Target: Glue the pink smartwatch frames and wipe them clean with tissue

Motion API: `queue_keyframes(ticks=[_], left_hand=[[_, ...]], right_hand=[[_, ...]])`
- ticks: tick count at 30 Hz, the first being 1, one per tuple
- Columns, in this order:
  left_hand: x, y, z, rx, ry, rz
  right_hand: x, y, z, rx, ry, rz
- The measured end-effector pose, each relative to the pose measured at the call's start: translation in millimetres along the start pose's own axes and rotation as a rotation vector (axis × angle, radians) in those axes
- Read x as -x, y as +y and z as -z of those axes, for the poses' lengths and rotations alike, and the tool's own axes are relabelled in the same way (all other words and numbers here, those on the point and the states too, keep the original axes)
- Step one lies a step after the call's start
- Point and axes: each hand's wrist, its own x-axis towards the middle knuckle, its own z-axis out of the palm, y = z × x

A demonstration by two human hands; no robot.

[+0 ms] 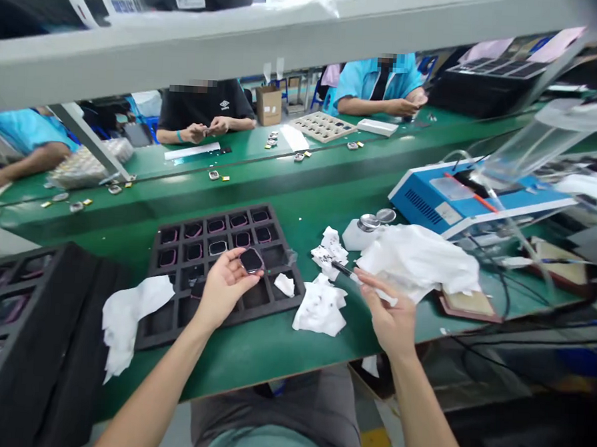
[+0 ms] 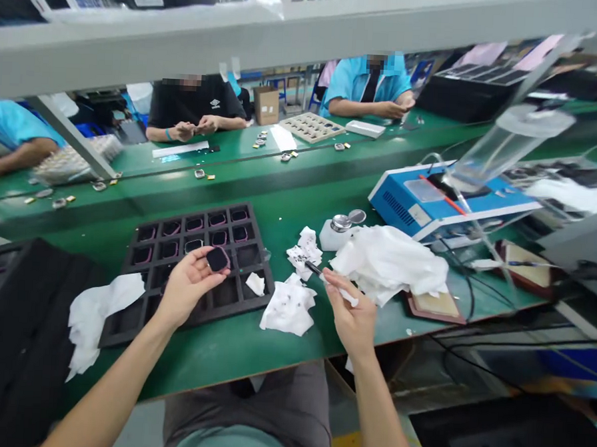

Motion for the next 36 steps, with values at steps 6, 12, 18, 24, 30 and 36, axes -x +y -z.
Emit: queue_keyframes(ticks=[6, 12, 18, 24, 30, 36], left_hand=[[10, 34, 33, -0.281, 0.096, -0.077], [1, 30, 23, -0.697, -0.079, -0.112], [-20, 11, -2, -0.917, -0.21, -0.133], [-29, 3, -1, -1.006, -0.184, -0.208], [-5, 10, 32, -0.9, -0.061, -0.283], [59, 30, 117, -0.943, 0.355, -0.306]], right_hand=[[-3, 14, 4, -0.012, -0.063, 0.032], [-7, 23, 4, 0.006, -0.062, 0.105], [-7, 20, 8, -0.007, -0.011, 0.078], [-3, 21, 9, 0.006, -0.035, 0.002], [1, 22, 16, 0.096, -0.1, 0.039], [17, -7, 0, 0.283, 0.016, 0.245]])
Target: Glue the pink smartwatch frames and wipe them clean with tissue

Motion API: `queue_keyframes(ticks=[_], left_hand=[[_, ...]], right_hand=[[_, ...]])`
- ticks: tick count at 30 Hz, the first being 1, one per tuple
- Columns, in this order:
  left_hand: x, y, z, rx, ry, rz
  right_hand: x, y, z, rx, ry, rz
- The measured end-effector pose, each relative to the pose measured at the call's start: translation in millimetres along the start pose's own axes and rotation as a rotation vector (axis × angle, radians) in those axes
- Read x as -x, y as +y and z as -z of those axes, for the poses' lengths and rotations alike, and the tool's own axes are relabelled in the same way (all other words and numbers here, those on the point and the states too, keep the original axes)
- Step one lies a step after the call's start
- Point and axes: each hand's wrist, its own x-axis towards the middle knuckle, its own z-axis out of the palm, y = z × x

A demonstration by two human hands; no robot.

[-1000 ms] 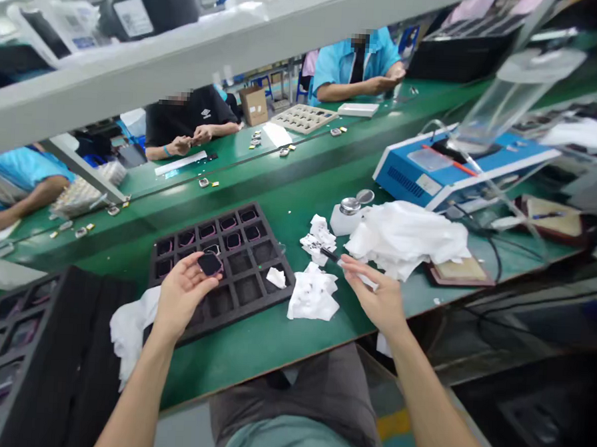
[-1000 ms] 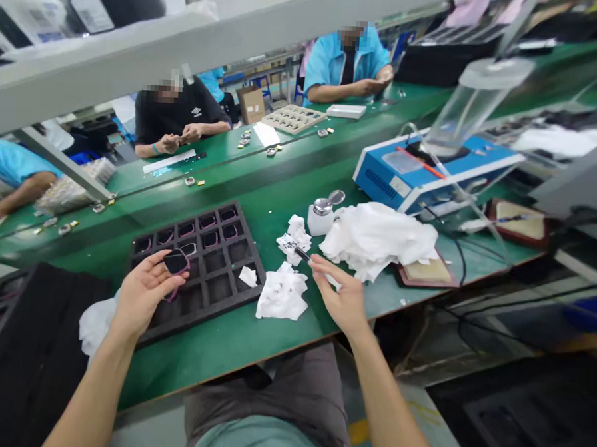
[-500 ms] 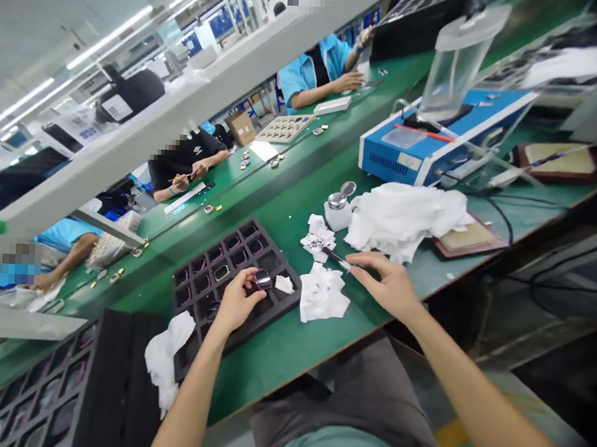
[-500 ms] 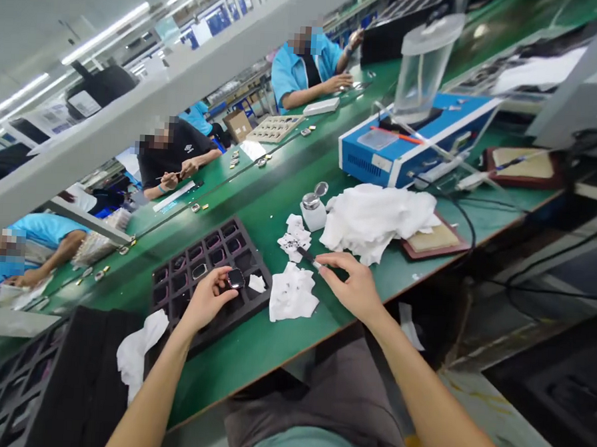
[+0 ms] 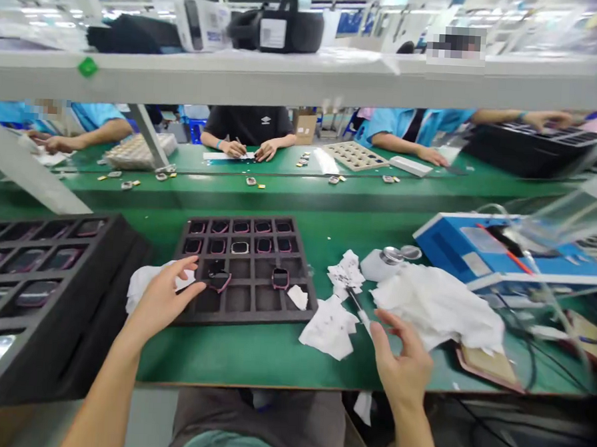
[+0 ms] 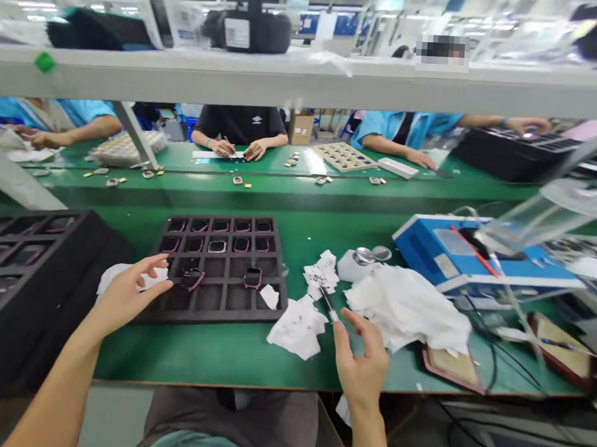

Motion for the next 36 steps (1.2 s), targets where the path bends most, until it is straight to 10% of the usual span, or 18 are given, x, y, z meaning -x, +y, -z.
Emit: queue_keyframes(ticks=[7, 12, 30, 36], left_hand=[[61, -29, -10, 0.196, 0.335, 0.177], [81, -44, -29, 0.277, 0.402, 0.15], [82, -51, -30, 0.374, 0.384, 0.112], [64, -20, -11, 0.802, -0.182, 0.201]], right_hand=[[7, -153, -126, 0.102, -0.763, 0.411], [9, -172, -188, 0.35, -0.928, 0.356], [23, -161, -194, 0.16, -0.813, 0.269], [21, -178, -147, -0.083, -0.806, 0.245]])
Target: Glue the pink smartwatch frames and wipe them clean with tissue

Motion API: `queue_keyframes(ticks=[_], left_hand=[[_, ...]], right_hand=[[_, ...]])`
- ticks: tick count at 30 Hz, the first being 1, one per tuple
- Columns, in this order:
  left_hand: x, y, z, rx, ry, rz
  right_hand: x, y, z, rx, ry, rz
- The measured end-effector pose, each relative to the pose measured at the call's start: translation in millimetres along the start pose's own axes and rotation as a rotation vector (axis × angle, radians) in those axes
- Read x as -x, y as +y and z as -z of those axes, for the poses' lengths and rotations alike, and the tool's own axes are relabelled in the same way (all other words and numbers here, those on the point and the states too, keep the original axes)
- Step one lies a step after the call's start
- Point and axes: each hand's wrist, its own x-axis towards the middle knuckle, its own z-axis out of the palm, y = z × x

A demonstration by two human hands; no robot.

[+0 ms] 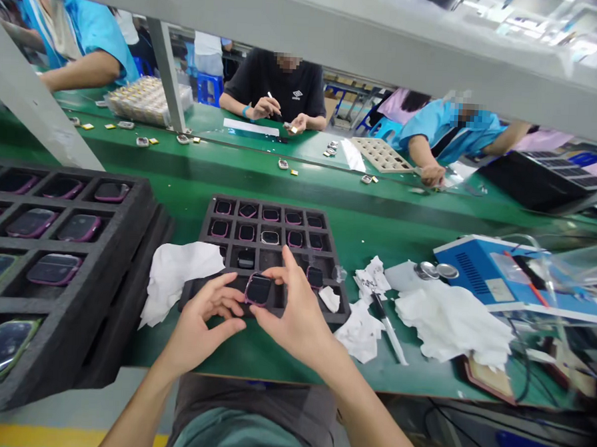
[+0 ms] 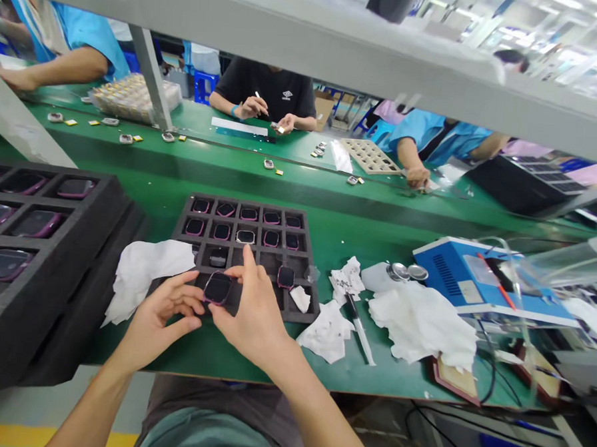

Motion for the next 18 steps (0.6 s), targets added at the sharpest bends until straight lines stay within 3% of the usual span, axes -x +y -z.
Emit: queue_keyframes(ticks=[2, 5, 18], left_hand=[[-5, 11, -8, 0.118, -0.158, 0.068], [-12, 17, -21, 0.191, -0.258, 0.104], [-18, 18, -74, 0.115, -0.338, 0.188]], right_hand=[[9, -5, 12, -0.049, -0.008, 0.01], [20, -6, 26, -0.1, -0.002, 0.019], [56, 23, 63, -0.186, 0.019, -0.02]])
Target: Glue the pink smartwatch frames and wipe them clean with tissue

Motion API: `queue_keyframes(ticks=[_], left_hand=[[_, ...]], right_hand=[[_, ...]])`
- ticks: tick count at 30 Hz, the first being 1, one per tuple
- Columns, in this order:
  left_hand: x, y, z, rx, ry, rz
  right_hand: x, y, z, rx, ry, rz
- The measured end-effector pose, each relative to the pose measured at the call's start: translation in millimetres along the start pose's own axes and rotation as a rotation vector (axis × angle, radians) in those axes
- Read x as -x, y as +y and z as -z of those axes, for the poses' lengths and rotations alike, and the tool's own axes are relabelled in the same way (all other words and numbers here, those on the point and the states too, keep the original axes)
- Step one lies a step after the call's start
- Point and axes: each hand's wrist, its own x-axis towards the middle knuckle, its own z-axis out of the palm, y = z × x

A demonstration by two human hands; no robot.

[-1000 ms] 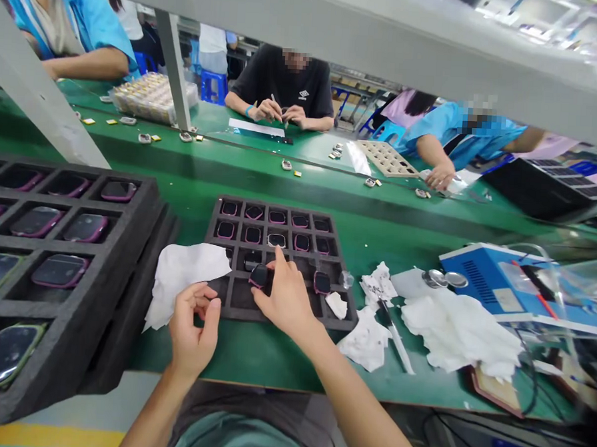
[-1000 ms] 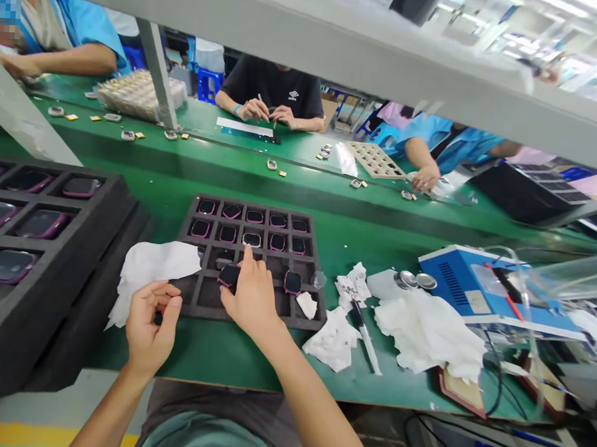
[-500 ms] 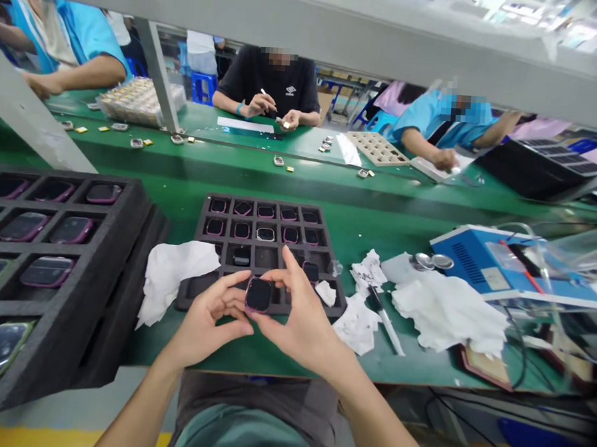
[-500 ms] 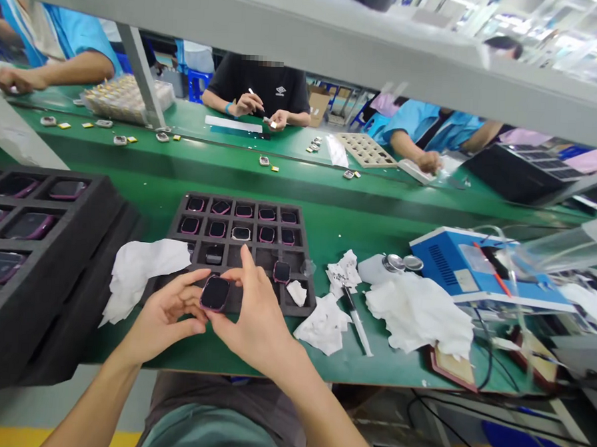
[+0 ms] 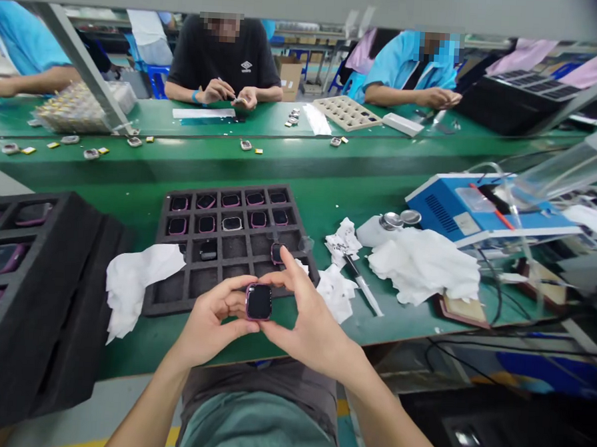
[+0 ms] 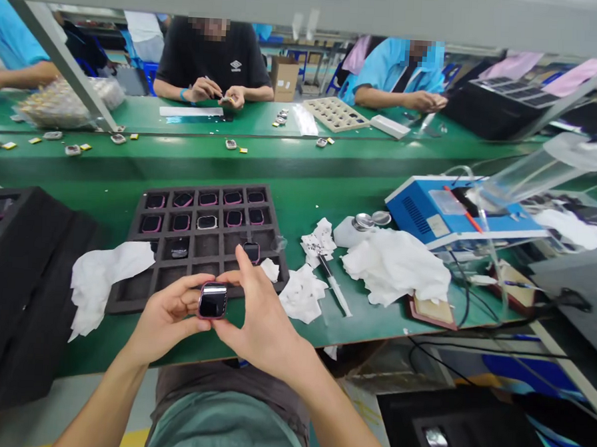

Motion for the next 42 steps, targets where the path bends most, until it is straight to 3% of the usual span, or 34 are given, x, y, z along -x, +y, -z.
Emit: queue_keyframes(ticks=[5, 12, 14, 17, 23, 27, 32, 36, 42], left_hand=[[-8, -9, -11, -0.139, 0.084, -0.015], [-23, -28, -9, -0.133, 0.252, -0.048], [-28, -32, -9, -0.084, 0.33, -0.074], [-33, -35, -10, -0.071, 0.395, -0.077], [-31, -34, -11, -0.077, 0.418, -0.066], [-31, -34, -11, -0.066, 0.41, -0.086], [-31, -37, -11, -0.034, 0.371, -0.117], [-27, -41, -9, -0.01, 0.342, -0.132], [-23, -42, -5, 0.058, 0.342, -0.119]], right_hand=[[33, 23, 21, 0.027, 0.077, -0.157], [92, 72, 76, 0.14, 0.579, -0.509], [98, 81, 86, 0.191, 0.626, -0.596], [95, 87, 90, 0.275, 0.613, -0.62], [74, 77, 76, 0.42, 0.514, -0.439], [70, 68, 39, 0.548, 0.375, -0.279], [57, 78, -9, 0.753, 0.507, -0.345], [52, 67, 8, 0.437, 0.576, -0.408], [51, 19, 75, -0.497, 0.691, -0.523]])
